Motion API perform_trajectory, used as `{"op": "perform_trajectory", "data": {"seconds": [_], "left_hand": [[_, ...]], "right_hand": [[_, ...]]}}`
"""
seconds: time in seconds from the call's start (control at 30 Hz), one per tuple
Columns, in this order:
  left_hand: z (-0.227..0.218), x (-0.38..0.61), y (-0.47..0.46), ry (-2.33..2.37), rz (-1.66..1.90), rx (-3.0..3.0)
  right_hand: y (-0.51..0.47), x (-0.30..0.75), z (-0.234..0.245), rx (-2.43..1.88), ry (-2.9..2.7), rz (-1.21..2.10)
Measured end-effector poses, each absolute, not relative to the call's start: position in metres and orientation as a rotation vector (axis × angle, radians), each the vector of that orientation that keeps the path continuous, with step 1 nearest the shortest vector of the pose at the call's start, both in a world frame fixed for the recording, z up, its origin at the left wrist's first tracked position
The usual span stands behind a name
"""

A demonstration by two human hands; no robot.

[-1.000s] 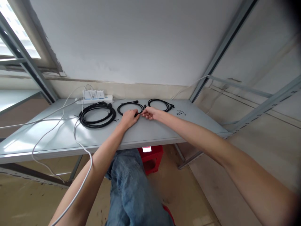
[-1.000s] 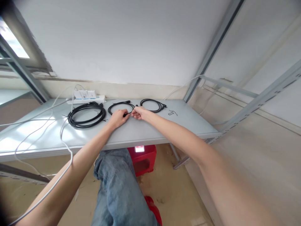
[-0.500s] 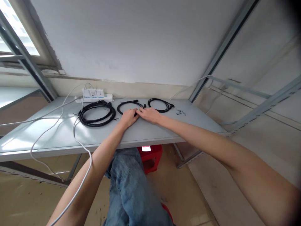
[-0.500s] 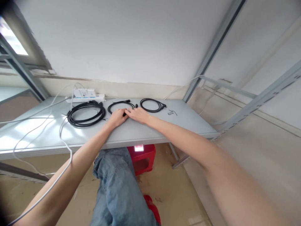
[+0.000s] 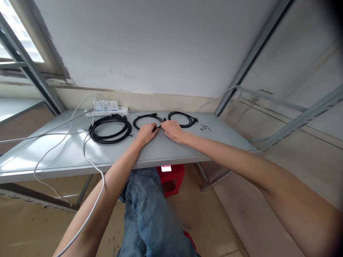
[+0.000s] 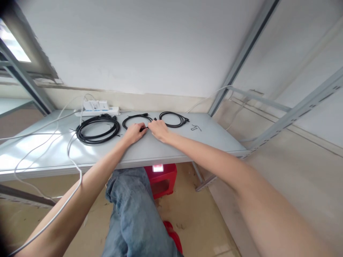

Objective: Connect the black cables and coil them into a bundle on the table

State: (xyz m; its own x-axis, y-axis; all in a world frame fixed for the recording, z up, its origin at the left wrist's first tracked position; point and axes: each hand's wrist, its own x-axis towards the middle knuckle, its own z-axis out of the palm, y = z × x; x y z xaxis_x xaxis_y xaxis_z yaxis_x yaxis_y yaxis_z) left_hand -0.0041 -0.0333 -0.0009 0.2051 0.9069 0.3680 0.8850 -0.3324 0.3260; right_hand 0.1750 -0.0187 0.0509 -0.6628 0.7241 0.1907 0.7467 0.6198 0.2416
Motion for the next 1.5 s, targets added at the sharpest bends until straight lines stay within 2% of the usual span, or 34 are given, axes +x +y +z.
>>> {"op": "perform_trajectory", "data": {"seconds": [0.1,0.2,0.3,0.4,0.53,0.6,0.67,0.83,0.97,1.03,1.5], "left_hand": [[-0.001,-0.005,-0.032,1.767,0.783,2.419],[-0.002,-0.005,-0.032,1.758,0.777,2.419],[-0.002,-0.005,-0.032,1.748,0.791,2.412],[-0.001,-0.005,-0.033,1.749,0.785,2.408],[0.002,-0.004,-0.037,1.77,0.761,2.423],[0.005,-0.002,-0.039,1.795,0.758,2.424],[0.007,-0.001,-0.042,1.846,0.762,2.414],[0.012,0.003,-0.048,1.951,0.656,2.42],[0.01,0.004,-0.044,2.001,0.577,2.423],[0.007,0.003,-0.041,2.066,0.599,2.394],[0.0,-0.001,-0.034,2.041,0.78,2.421]], "right_hand": [[-0.018,0.168,0.054,-1.527,-2.466,-0.055],[-0.012,0.162,0.061,-1.773,-2.076,0.673],[-0.004,0.159,0.067,-1.791,-1.613,1.319],[0.001,0.161,0.069,-1.745,-1.347,1.638],[0.004,0.17,0.066,-1.636,-1.326,1.772],[0.003,0.178,0.062,-1.555,-1.37,1.709],[0.002,0.187,0.057,-1.499,-1.391,1.502],[-0.01,0.22,0.03,-1.432,-1.642,0.785],[-0.012,0.252,0.008,-1.259,-2.072,0.01],[-0.006,0.261,0.002,-1.229,-2.215,-0.175],[0.048,0.241,0.007,-1.701,-2.336,-0.139]]}}
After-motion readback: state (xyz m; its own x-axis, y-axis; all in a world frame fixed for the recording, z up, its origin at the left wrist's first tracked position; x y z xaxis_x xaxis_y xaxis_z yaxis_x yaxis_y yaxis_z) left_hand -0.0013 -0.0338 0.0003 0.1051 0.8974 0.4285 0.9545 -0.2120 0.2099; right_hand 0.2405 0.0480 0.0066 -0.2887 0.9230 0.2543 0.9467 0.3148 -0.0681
